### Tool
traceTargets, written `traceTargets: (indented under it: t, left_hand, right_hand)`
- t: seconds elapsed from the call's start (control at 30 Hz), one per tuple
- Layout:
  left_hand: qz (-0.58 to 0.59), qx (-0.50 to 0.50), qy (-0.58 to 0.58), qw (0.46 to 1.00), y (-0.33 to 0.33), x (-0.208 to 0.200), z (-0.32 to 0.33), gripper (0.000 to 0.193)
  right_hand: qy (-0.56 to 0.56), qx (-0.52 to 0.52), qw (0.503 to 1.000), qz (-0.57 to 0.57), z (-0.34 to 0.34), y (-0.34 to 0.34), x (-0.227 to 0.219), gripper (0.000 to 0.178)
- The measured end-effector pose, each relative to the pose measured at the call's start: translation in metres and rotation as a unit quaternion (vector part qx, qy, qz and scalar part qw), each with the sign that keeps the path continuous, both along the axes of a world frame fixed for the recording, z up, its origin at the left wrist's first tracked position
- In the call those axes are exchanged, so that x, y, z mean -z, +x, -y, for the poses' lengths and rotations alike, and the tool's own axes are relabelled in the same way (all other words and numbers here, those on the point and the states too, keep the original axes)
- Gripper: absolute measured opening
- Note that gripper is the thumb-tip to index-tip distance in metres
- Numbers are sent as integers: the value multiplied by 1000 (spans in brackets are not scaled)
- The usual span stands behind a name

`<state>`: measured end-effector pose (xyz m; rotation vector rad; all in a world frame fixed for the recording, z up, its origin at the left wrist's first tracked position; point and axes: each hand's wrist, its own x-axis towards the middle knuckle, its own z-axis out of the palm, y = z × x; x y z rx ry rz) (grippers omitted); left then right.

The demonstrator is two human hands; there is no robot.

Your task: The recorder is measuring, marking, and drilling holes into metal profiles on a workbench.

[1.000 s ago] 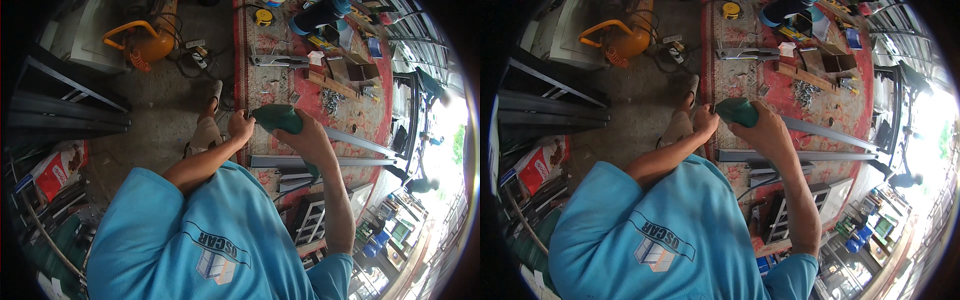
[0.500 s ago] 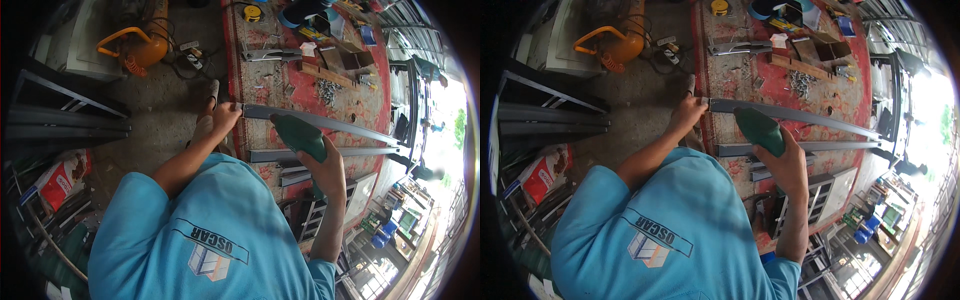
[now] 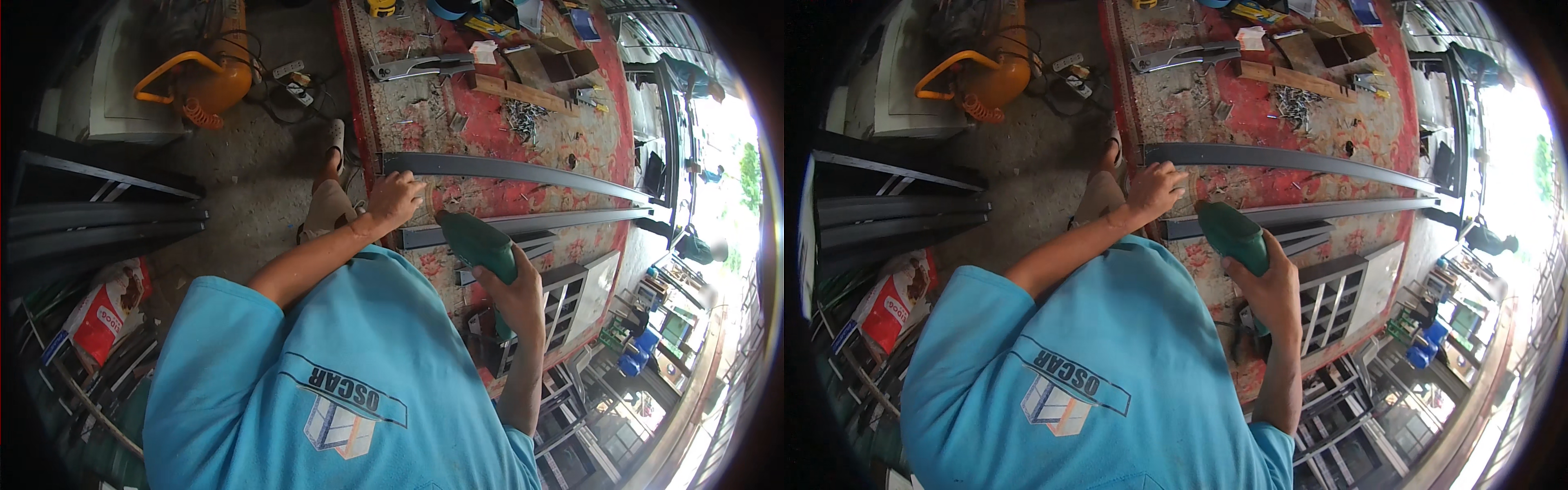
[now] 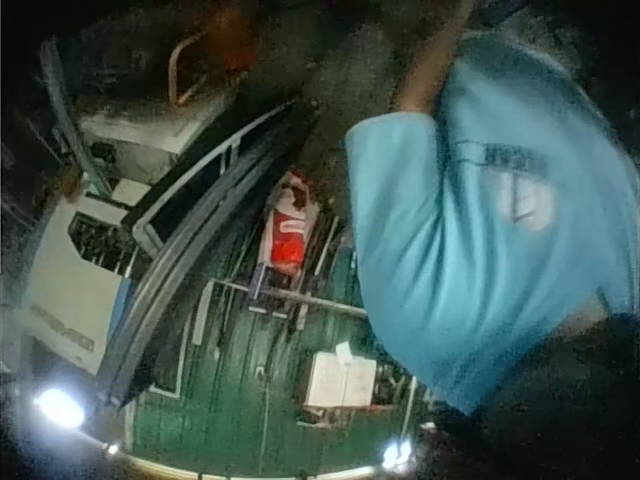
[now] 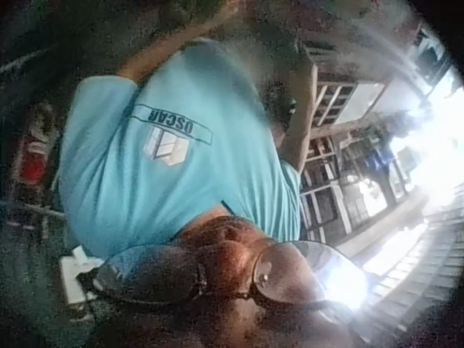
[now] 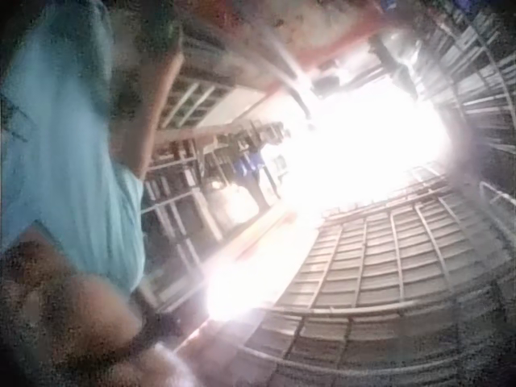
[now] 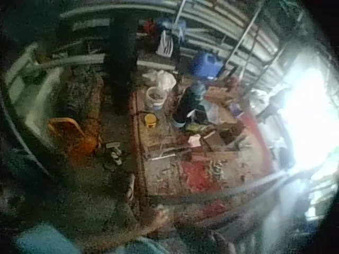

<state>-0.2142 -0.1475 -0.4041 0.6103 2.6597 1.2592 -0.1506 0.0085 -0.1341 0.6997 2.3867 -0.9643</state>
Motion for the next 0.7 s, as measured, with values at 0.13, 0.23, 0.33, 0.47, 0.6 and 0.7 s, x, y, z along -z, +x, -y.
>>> traceTargets:
  t: [0.13,0.23,0.33,0.47,0.6,0.7]
  left_hand:
    - [14,22,-21,999,1,4,3,26]
    - [15,13,-6,1000,6,2,8,23]
    - [29,14,7,999,7,7,14,20]
    - [25,20,21,999,7,16,16,15]
    - [23,13,22,999,9,20,15,15]
    - [34,11,19,999,9,19,15,14]
  right_hand:
    - [-2,8,1000,0,0,-1,10,56]
    - [-10,8,1000,-8,4,-5,13,58]
    - [-22,-21,999,-27,2,-7,17,59]
    - [-14,-47,998,-33,0,-4,28,61]
    - [-7,-46,999,-18,7,-7,31,65]
    - [5,-43,999,-14,9,-7,35,66]
